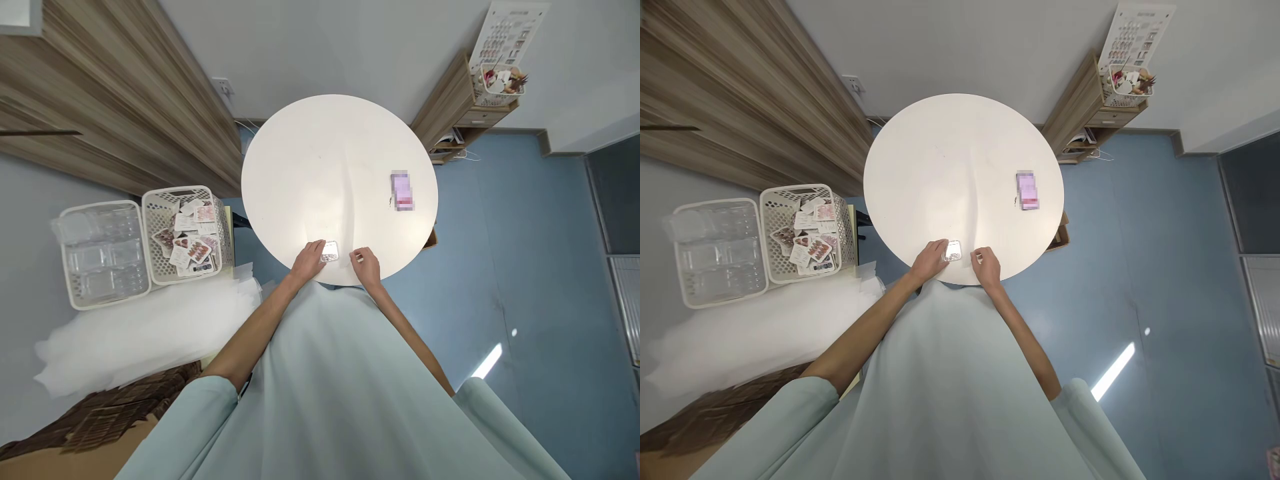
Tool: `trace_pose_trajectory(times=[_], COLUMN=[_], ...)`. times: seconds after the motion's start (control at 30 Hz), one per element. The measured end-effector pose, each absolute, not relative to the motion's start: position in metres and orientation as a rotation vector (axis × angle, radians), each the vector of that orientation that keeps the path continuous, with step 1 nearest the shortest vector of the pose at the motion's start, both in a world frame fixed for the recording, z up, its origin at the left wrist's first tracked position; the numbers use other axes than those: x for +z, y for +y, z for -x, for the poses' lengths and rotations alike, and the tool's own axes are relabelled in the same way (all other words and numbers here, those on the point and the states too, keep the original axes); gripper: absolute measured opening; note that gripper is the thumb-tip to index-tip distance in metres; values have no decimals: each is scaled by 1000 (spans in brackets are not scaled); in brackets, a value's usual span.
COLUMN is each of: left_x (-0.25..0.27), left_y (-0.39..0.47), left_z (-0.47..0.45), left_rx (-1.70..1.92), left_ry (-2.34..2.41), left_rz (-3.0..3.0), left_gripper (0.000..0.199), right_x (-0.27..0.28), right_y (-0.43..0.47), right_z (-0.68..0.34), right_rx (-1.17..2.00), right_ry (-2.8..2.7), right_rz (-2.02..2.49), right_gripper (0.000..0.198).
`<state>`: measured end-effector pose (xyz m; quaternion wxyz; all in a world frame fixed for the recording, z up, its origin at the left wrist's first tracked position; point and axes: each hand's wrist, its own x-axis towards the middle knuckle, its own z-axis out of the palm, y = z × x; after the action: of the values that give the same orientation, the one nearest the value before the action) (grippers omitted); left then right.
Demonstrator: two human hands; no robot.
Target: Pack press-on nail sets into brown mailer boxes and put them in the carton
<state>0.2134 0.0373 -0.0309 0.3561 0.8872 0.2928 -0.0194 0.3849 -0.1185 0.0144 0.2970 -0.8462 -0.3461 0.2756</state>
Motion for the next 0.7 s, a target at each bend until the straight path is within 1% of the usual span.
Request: trace_pose_trajectory(times=[0.17, 0.23, 0.33, 0.37, 0.53, 0.7], left_x=[-31, -28, -21, -19, -21, -29], left_y=[38, 39, 42, 43, 43, 43], left_z=[-207, -201, -192, -189, -190, -201], left_rx=[-6, 36, 75, 67, -30, -57], left_ry=[765, 862, 1101, 1165, 1287, 1351], left_rz=[-2225, -2176, -2018, -1959, -1805, -1732], left_gripper=[78, 70, 48, 44, 41, 25], right_x=[22, 18, 8, 5, -5, -5], right_y=[-90, -79, -67, -64, -57, -54], right_z=[-355, -345, -335, -333, -327, -329], right_rx=[766, 801, 870, 893, 968, 972], right_ry=[-1397, -1551, -1699, -1732, -1831, -1890], right_rz=[2210, 2214, 2259, 2273, 2289, 2288], right_gripper=[22, 22, 23, 23, 22, 25])
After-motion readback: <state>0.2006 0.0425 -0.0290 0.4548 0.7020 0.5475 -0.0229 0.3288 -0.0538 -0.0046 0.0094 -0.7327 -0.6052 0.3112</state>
